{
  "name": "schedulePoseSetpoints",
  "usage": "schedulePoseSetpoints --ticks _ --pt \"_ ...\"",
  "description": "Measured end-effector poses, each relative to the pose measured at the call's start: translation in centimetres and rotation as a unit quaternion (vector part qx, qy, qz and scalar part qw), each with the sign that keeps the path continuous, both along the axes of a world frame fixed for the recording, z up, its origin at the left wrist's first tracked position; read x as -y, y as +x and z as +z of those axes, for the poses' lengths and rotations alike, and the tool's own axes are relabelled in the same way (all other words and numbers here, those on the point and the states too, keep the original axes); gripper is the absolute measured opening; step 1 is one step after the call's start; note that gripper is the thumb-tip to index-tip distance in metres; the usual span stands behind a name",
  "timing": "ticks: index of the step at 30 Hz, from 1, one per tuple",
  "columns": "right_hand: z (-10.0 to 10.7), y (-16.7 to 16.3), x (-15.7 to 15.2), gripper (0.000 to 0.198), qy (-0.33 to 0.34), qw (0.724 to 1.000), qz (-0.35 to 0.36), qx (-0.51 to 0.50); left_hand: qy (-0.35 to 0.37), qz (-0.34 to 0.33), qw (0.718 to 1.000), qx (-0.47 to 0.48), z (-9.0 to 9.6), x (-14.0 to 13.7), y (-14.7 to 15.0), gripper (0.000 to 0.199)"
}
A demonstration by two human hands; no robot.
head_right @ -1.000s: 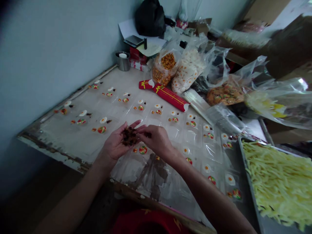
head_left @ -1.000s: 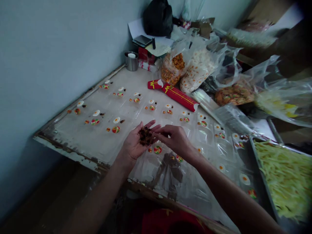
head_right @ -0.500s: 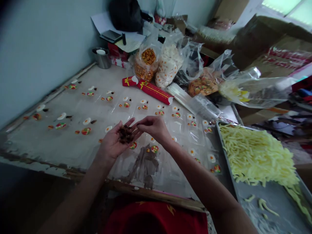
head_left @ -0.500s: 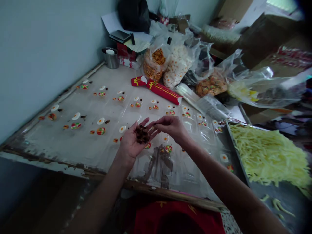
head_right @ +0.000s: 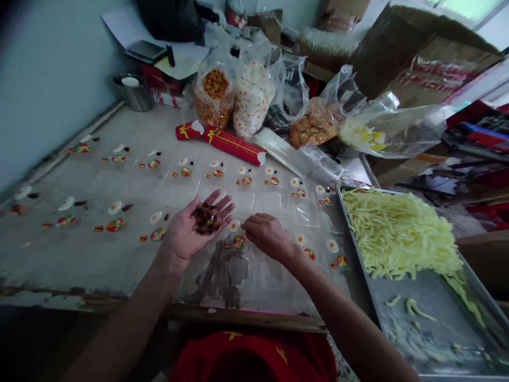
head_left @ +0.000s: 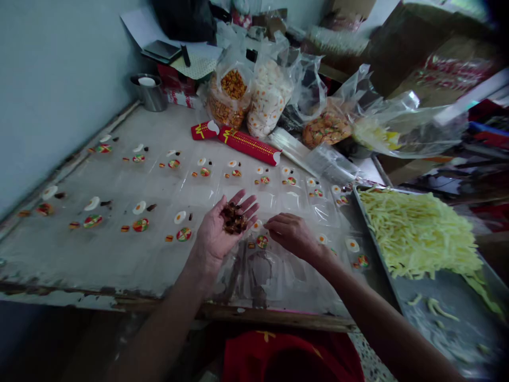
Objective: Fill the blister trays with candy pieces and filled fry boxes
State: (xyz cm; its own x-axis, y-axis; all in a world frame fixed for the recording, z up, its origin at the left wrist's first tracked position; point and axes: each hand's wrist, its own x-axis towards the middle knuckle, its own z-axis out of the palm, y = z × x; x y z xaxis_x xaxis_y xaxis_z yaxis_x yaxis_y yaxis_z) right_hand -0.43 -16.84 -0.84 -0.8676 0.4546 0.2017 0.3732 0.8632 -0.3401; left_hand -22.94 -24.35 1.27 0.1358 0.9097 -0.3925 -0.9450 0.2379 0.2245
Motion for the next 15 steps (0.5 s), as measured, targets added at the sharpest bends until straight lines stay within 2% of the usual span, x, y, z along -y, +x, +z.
schedulePoseSetpoints --ticks 2,4,7,10,12,15 --pt "-0.2 -0.2 -0.2 0.024 0.023 1.0 0.007 0.017 0.018 -0.006 1.0 0.003 -0.1 0.2 0.4 0.047" --pt "0.3 -0.3 0.3 0.029 0.004 0.999 -0.028 -0.03 0.023 -0.004 1.0 0.003 -0.1 0.4 0.9 0.048" --pt "2.1 -0.2 2.0 0.027 -0.066 0.979 -0.115 -0.156 0.017 0.001 1.0 -0.001 0.2 0.6 2.0 0.049" --pt "3.7 -0.4 4.0 0.016 -0.138 0.952 -0.173 -0.213 0.027 0.003 1.0 0.006 0.2 0.6 3.5 0.048" --pt "3.9 -0.6 5.0 0.014 -0.186 0.934 -0.208 -0.225 0.037 0.013 0.999 0.009 0.0 0.5 4.7 0.048" --pt "3.0 -0.4 5.6 0.017 -0.237 0.909 -0.237 -0.248 0.034 0.018 0.999 -0.002 -0.1 0.5 6.6 0.048"
